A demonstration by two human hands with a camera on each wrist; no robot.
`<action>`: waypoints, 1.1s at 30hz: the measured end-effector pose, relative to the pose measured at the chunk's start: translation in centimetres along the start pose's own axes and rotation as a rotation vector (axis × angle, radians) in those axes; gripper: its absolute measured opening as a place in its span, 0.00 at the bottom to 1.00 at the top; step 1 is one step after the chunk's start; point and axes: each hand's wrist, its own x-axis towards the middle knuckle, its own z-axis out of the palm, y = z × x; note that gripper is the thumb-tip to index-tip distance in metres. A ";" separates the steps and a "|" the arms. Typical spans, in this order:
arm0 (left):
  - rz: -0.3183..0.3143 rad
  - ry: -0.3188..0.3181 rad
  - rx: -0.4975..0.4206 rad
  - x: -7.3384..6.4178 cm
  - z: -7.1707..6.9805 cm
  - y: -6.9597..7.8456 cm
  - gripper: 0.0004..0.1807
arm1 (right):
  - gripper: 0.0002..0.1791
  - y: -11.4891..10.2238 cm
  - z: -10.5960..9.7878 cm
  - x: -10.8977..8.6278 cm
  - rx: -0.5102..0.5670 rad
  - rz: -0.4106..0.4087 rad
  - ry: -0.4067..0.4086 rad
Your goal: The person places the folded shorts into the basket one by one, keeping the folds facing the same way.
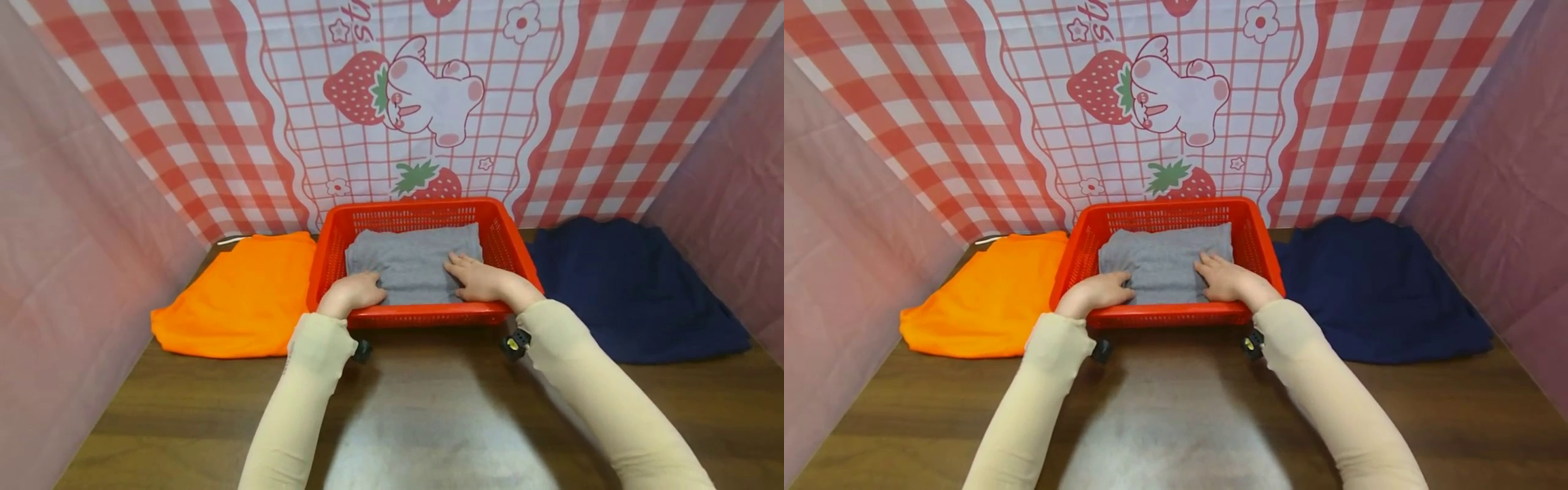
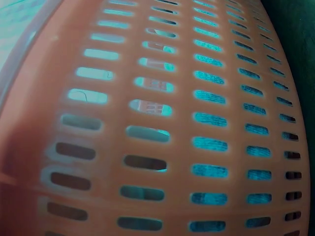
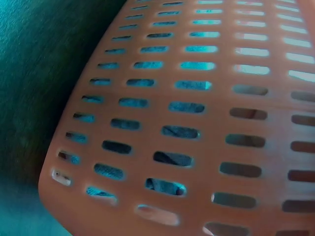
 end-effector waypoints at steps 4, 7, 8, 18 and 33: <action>0.008 0.033 0.003 -0.2 0.0 0.0 0.28 | 0.32 0.1 -0.1 -0.1 0.010 0.001 0.031; 0.039 0.115 0.025 -0.3 0.0 -0.2 0.25 | 0.27 0.2 -0.2 -0.3 0.043 -0.019 0.124; 0.061 0.147 0.029 -0.4 0.0 -0.2 0.23 | 0.25 0.3 -0.2 -0.4 0.048 -0.032 0.161; 0.233 0.122 -0.067 -0.8 0.0 -0.2 0.18 | 0.21 0.7 -0.2 -1.1 0.016 -0.101 0.235; 0.216 0.058 -0.073 -0.4 0.1 -0.4 0.17 | 0.22 0.7 -0.1 -1.1 0.032 -0.038 0.171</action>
